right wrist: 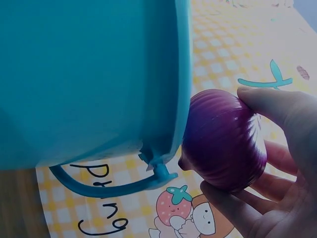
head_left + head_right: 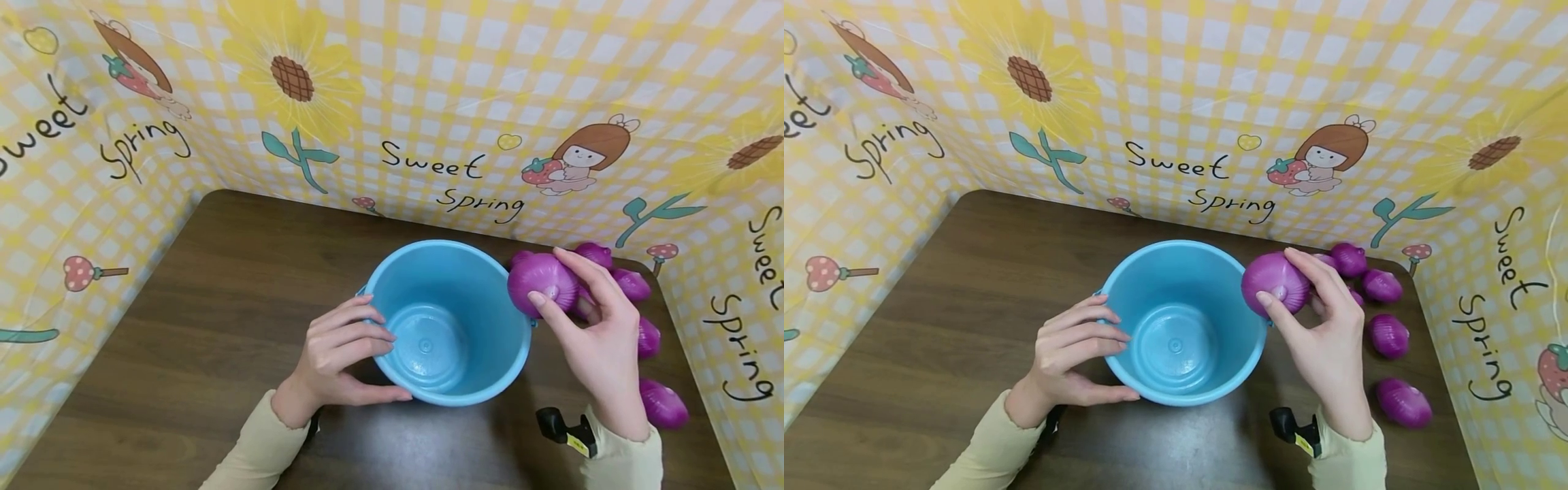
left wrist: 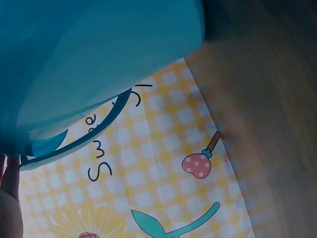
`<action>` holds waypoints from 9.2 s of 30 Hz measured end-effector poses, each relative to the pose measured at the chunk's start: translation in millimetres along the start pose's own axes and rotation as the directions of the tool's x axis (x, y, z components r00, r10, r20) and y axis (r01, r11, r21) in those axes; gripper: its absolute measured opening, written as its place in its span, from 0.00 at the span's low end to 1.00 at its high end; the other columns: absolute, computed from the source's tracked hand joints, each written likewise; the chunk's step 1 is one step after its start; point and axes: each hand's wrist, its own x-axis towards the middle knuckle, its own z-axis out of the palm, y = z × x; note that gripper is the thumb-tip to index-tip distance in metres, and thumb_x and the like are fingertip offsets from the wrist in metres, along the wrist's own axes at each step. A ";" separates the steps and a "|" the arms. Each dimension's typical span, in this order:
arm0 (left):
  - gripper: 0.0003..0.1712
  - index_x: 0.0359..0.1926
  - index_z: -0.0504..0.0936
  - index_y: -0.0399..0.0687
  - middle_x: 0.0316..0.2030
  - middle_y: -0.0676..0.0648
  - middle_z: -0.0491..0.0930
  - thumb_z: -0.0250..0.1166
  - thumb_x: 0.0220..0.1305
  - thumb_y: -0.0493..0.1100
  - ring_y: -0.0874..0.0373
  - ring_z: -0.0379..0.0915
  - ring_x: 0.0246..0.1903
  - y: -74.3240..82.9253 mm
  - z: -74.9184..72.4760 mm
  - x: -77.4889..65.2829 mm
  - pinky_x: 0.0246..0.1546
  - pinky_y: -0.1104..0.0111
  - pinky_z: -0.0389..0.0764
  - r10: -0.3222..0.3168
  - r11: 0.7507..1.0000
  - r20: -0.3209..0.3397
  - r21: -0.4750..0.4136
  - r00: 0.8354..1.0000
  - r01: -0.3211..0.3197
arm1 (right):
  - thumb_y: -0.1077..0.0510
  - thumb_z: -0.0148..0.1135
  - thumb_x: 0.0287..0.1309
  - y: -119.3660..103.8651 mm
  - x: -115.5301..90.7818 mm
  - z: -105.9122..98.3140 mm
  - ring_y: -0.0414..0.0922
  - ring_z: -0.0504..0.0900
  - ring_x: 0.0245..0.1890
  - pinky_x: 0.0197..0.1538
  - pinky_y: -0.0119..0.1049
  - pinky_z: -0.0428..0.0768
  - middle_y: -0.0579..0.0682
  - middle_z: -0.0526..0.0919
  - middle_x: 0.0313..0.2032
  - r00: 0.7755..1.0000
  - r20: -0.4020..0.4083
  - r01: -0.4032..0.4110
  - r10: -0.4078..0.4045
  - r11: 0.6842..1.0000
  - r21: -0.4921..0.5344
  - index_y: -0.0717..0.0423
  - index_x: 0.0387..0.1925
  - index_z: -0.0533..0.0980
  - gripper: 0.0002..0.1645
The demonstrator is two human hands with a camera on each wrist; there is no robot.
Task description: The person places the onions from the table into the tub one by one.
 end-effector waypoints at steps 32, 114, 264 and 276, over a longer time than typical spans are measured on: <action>0.28 0.25 0.84 0.41 0.29 0.45 0.86 0.80 0.49 0.62 0.47 0.84 0.34 -3.2 3.5 0.1 0.55 0.49 0.81 0.011 0.999 -0.005 -0.041 1.000 -0.011 | 0.75 0.76 0.48 -15.9 -9.4 13.3 0.51 0.75 0.62 0.60 0.35 0.77 0.46 0.78 0.62 0.991 0.135 0.013 -0.025 0.995 0.095 0.52 0.65 0.77 0.42; 0.28 0.29 0.86 0.41 0.32 0.45 0.87 0.80 0.48 0.62 0.46 0.85 0.38 0.3 1.2 -2.0 0.53 0.44 0.80 -0.027 0.999 0.020 -0.046 0.999 0.027 | 0.73 0.71 0.56 12.0 -7.8 -10.3 0.47 0.74 0.65 0.66 0.33 0.72 0.50 0.79 0.63 0.999 0.032 0.024 -0.024 0.999 -0.021 0.55 0.64 0.78 0.34; 0.28 0.28 0.85 0.42 0.32 0.45 0.87 0.81 0.47 0.62 0.47 0.84 0.37 1.0 1.6 -0.5 0.54 0.44 0.80 -0.028 0.999 0.022 -0.044 0.999 0.029 | 0.33 0.58 0.68 131.4 -79.7 -135.9 0.77 0.65 0.62 0.59 0.72 0.66 0.80 0.63 0.65 0.732 -0.134 -0.607 0.668 0.550 -0.574 0.66 0.75 0.57 0.52; 0.28 0.28 0.85 0.41 0.32 0.45 0.87 0.81 0.47 0.62 0.47 0.84 0.37 1.7 1.3 -1.5 0.53 0.44 0.80 -0.028 0.999 0.020 -0.040 0.999 0.029 | 0.28 0.55 0.66 143.2 -86.2 -139.4 0.75 0.62 0.65 0.61 0.69 0.64 0.78 0.64 0.65 0.636 -0.103 -0.660 0.765 0.471 -0.585 0.68 0.75 0.57 0.56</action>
